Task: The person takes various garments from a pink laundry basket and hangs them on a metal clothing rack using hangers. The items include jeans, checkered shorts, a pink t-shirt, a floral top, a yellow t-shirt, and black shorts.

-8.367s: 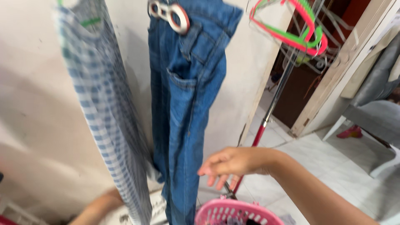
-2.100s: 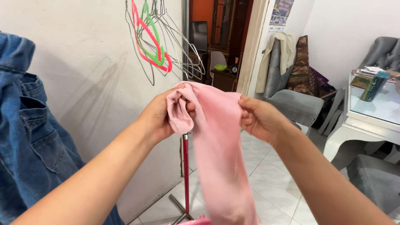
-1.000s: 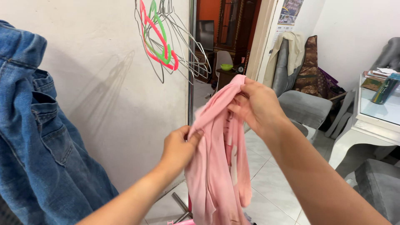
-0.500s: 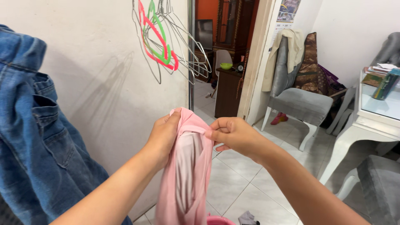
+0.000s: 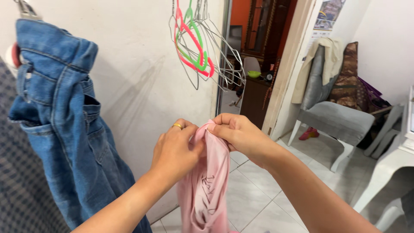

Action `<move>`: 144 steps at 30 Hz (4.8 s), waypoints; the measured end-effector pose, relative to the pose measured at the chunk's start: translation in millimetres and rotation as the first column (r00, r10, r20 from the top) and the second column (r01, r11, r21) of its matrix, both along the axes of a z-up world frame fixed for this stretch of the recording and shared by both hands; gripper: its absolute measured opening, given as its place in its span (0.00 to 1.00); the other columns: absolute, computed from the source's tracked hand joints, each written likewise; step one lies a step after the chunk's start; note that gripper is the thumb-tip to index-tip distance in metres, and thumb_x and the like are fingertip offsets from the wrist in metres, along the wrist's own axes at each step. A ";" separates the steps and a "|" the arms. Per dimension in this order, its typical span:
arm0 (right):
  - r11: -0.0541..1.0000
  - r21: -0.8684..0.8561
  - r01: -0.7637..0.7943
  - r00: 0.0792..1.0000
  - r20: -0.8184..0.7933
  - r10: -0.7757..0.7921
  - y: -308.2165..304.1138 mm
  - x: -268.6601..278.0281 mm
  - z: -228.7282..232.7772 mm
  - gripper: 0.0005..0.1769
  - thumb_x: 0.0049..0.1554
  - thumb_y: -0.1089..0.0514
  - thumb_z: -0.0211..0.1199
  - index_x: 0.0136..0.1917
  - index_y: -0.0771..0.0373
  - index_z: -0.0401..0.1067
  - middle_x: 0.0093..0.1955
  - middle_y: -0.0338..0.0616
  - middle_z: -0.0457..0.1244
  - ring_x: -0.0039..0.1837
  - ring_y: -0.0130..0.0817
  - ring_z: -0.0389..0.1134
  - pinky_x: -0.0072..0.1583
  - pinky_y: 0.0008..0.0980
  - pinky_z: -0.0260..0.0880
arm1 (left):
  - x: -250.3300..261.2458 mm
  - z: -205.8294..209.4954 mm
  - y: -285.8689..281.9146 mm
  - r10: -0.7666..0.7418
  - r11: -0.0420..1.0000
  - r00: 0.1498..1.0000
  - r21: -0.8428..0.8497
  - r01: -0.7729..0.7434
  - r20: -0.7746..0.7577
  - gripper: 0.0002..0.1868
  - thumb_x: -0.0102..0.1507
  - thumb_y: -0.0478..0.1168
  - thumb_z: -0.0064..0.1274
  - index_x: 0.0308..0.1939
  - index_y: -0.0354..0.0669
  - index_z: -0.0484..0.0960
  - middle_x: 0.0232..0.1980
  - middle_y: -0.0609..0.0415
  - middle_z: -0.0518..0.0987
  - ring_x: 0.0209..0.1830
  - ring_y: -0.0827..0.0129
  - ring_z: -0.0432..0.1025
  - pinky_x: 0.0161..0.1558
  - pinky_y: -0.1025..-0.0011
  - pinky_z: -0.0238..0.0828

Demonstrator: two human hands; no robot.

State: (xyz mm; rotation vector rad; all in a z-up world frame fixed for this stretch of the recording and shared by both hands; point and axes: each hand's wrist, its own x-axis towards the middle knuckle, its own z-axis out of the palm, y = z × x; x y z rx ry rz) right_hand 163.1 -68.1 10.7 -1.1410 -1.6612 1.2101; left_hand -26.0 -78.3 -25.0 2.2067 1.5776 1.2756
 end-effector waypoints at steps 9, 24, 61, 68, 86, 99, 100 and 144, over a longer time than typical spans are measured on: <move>0.996 0.063 -0.066 0.839 0.543 0.021 3.6 -17.7 58.0 0.16 0.57 0.47 0.61 0.49 0.61 0.77 0.39 0.34 0.69 0.40 0.22 0.70 0.42 0.27 0.71 | -27.1 30.6 9.7 -0.060 0.987 0.904 -0.108 0.117 0.424 0.11 0.58 0.43 0.55 0.31 0.38 0.84 0.24 0.54 0.80 0.23 0.70 0.72 0.30 0.67 0.70; 0.581 0.806 0.110 0.503 0.459 -0.732 108.1 -101.6 130.6 0.10 0.56 0.59 0.61 0.44 0.71 0.74 0.46 0.59 0.69 0.50 0.54 0.73 0.50 0.48 0.74 | -60.2 19.3 12.9 0.102 0.934 0.880 -0.350 0.076 0.464 0.13 0.55 0.42 0.52 0.22 0.35 0.78 0.21 0.55 0.75 0.22 0.72 0.66 0.28 0.68 0.66; 0.857 0.390 0.338 0.936 -0.044 -0.349 -71.1 40.5 6.0 0.18 0.67 0.51 0.52 0.59 0.63 0.77 0.24 0.30 0.50 0.25 0.19 0.46 0.27 0.24 0.44 | -85.1 38.0 101.1 0.082 0.984 0.835 -0.176 0.017 0.544 0.15 0.62 0.47 0.58 0.37 0.37 0.87 0.28 0.57 0.77 0.28 0.74 0.68 0.34 0.70 0.67; 0.909 0.359 0.213 0.963 0.079 -0.257 -54.2 41.5 -33.1 0.18 0.64 0.53 0.54 0.56 0.62 0.81 0.26 0.27 0.50 0.29 0.18 0.48 0.31 0.24 0.47 | -71.2 41.0 95.0 0.032 0.995 0.943 -0.100 0.002 0.332 0.16 0.63 0.49 0.56 0.38 0.39 0.87 0.28 0.54 0.80 0.28 0.74 0.70 0.37 0.69 0.69; 0.975 0.145 0.168 0.940 -0.323 -0.114 -27.5 -22.8 -32.7 0.23 0.63 0.46 0.53 0.61 0.64 0.75 0.27 0.29 0.50 0.26 0.17 0.45 0.27 0.23 0.45 | -66.8 55.8 65.1 -0.257 0.930 0.879 0.144 0.337 -0.402 0.10 0.59 0.48 0.61 0.37 0.49 0.91 0.40 0.56 0.86 0.47 0.62 0.75 0.51 0.59 0.62; 0.841 -0.383 -0.382 0.863 -0.473 0.177 -0.1 13.2 -101.0 0.35 0.66 0.31 0.41 0.65 0.63 0.65 0.48 0.37 0.62 0.36 0.25 0.58 0.34 0.23 0.54 | -63.9 50.9 69.8 -0.480 0.828 0.876 -0.310 0.467 0.035 0.11 0.54 0.42 0.64 0.37 0.42 0.91 0.35 0.56 0.87 0.38 0.74 0.79 0.44 0.72 0.75; 0.798 -0.407 -0.446 0.832 -0.517 0.201 7.2 13.7 -113.0 0.32 0.69 0.31 0.42 0.61 0.62 0.63 0.44 0.35 0.58 0.36 0.25 0.59 0.34 0.23 0.54 | -64.1 51.2 67.9 -0.457 0.831 0.889 -0.337 0.442 0.040 0.11 0.54 0.42 0.64 0.37 0.42 0.92 0.35 0.56 0.87 0.38 0.74 0.79 0.45 0.72 0.75; 0.756 -0.493 0.431 0.885 0.069 -0.460 26.7 179.3 -114.5 0.23 0.56 0.55 0.67 0.65 0.57 0.76 0.43 0.33 0.66 0.41 0.23 0.62 0.44 0.28 0.65 | -87.0 -4.4 112.5 -0.046 0.946 0.955 -0.294 0.136 0.292 0.15 0.56 0.48 0.64 0.40 0.44 0.91 0.37 0.55 0.88 0.40 0.74 0.77 0.46 0.72 0.71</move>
